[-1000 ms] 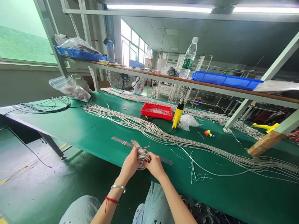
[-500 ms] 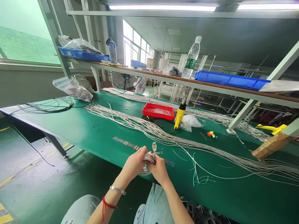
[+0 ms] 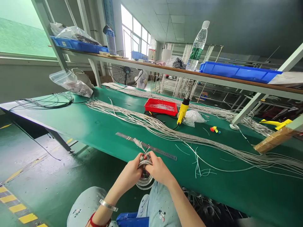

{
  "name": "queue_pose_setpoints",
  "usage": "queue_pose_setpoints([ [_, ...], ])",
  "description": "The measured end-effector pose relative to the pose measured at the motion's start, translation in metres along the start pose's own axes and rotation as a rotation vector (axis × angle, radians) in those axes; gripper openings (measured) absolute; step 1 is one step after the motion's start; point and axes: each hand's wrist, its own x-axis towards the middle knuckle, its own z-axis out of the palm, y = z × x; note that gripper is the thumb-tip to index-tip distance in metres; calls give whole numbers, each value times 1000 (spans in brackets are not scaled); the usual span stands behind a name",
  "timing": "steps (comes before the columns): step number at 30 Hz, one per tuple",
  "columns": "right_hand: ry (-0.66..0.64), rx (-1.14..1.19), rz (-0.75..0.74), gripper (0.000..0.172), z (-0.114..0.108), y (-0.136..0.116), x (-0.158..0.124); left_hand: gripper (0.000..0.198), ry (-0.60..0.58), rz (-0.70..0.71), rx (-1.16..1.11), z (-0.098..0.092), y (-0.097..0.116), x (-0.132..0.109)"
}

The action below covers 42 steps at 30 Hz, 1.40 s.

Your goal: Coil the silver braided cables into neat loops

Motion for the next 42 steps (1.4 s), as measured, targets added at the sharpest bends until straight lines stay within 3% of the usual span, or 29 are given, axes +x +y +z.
queue_pose_setpoints([
  [4,-35,143,41,21,5,3,-4,32,-68,-46,-226,-2,-1,-6],
  [7,-4,324,89,20,8,5,-8,49,-130,-47,-482,-12,-4,-10],
  [11,180,603,130,23,13,4,-11,61,-31,-51,-831,-19,-11,-22],
  [14,348,742,136,30,19,2,-9,75,83,-52,-1030,1,-18,-36],
  [17,471,798,141,35,27,1,-4,108,109,-46,-1149,40,-26,-48],
  [20,522,776,145,34,34,4,-3,137,160,-6,-1027,71,-30,-51],
  [23,430,676,132,28,39,7,-11,127,255,12,-935,74,-26,-49],
  [28,138,417,77,17,44,5,-30,53,372,-67,-649,41,-19,-53],
  [30,78,317,62,13,43,3,-33,38,368,-81,-523,31,-19,-56],
  [37,-120,150,66,19,30,6,-38,45,100,-62,-325,13,-14,-65],
  [42,-143,175,85,19,29,10,-40,51,79,-89,-311,5,-7,-69],
])
